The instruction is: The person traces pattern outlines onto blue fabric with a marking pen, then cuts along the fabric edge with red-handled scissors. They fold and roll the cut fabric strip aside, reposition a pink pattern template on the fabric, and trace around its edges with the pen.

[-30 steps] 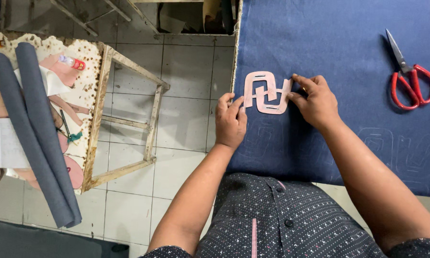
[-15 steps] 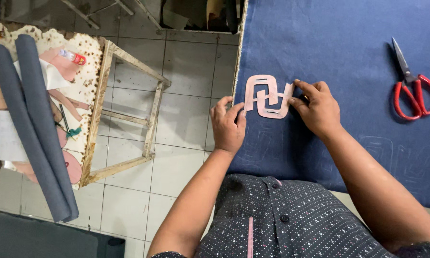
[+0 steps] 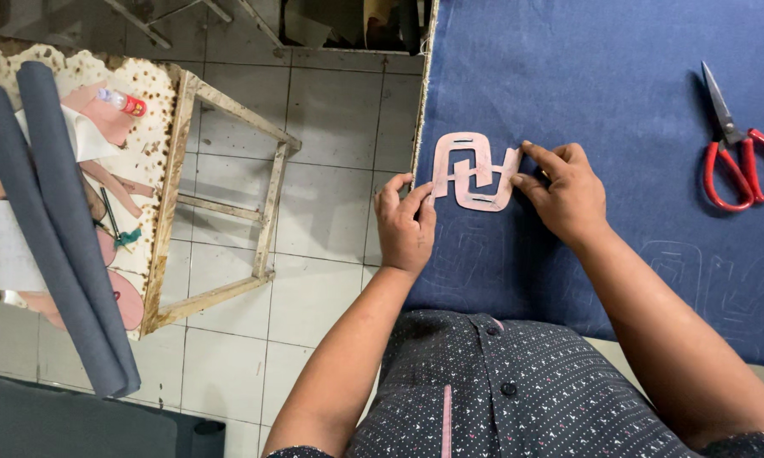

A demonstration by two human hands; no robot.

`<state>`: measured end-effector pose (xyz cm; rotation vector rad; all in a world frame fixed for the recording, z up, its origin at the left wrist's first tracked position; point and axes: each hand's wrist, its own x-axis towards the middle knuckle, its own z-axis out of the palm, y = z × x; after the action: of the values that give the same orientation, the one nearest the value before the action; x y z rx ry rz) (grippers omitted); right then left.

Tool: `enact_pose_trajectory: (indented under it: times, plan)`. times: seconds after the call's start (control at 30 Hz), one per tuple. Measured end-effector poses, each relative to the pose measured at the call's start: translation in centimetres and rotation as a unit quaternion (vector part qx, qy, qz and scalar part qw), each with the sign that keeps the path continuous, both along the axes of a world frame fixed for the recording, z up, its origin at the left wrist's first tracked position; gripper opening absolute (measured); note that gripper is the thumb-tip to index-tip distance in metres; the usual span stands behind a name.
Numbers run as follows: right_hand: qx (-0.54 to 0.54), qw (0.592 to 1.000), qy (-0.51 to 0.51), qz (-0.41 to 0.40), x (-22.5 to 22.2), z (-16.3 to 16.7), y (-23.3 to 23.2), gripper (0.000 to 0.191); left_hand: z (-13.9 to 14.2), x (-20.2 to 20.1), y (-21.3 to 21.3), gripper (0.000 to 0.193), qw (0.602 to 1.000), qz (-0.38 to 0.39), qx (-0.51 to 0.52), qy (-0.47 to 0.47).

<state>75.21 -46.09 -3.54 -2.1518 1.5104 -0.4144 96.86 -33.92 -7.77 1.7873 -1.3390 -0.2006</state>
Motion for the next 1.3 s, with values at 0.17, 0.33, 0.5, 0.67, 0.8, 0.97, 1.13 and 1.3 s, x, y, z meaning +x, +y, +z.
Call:
enact_pose_trajectory:
  times: [0.17, 0.33, 0.5, 0.67, 0.8, 0.97, 1.13, 1.3]
  plan:
    - [0.009, 1.0, 0.012, -0.002, 0.06, 0.2, 0.16, 0.05, -0.06, -0.06, 0.12, 0.023, 1.0, -0.001, -0.001, -0.005]
    - [0.004, 1.0, 0.017, 0.005, 0.07, 0.34, 0.12, 0.05, 0.0, 0.0, 0.13, 0.024, 1.0, -0.006, 0.009, 0.001]
    - [0.004, 1.0, 0.016, 0.007, 0.02, 0.31, 0.1, 0.05, 0.1, 0.02, 0.05, 0.023, 1.0, -0.004, 0.004, -0.004]
    - [-0.002, 1.0, 0.015, 0.009, -0.08, 0.14, 0.11, 0.05, 0.22, 0.01, 0.07, 0.023, 1.0, -0.006, 0.003, 0.001]
    - [-0.008, 1.0, 0.021, 0.014, -0.14, 0.02, 0.07, 0.05, 0.27, 0.05, 0.11, 0.024, 1.0, -0.008, 0.004, 0.003]
    - [-0.008, 1.0, 0.015, 0.013, -0.14, 0.01, 0.08, 0.05, 0.29, -0.01, 0.12, 0.023, 1.0, -0.008, -0.002, 0.004]
    - [-0.012, 1.0, 0.019, 0.018, -0.13, 0.06, 0.12, 0.049, 0.24, -0.06, 0.13, 0.021, 1.0, -0.002, 0.01, 0.01]
    - [-0.023, 0.999, 0.02, 0.02, -0.13, 0.07, 0.19, 0.049, 0.16, -0.09, 0.06, 0.021, 1.0, 0.002, 0.009, 0.014]
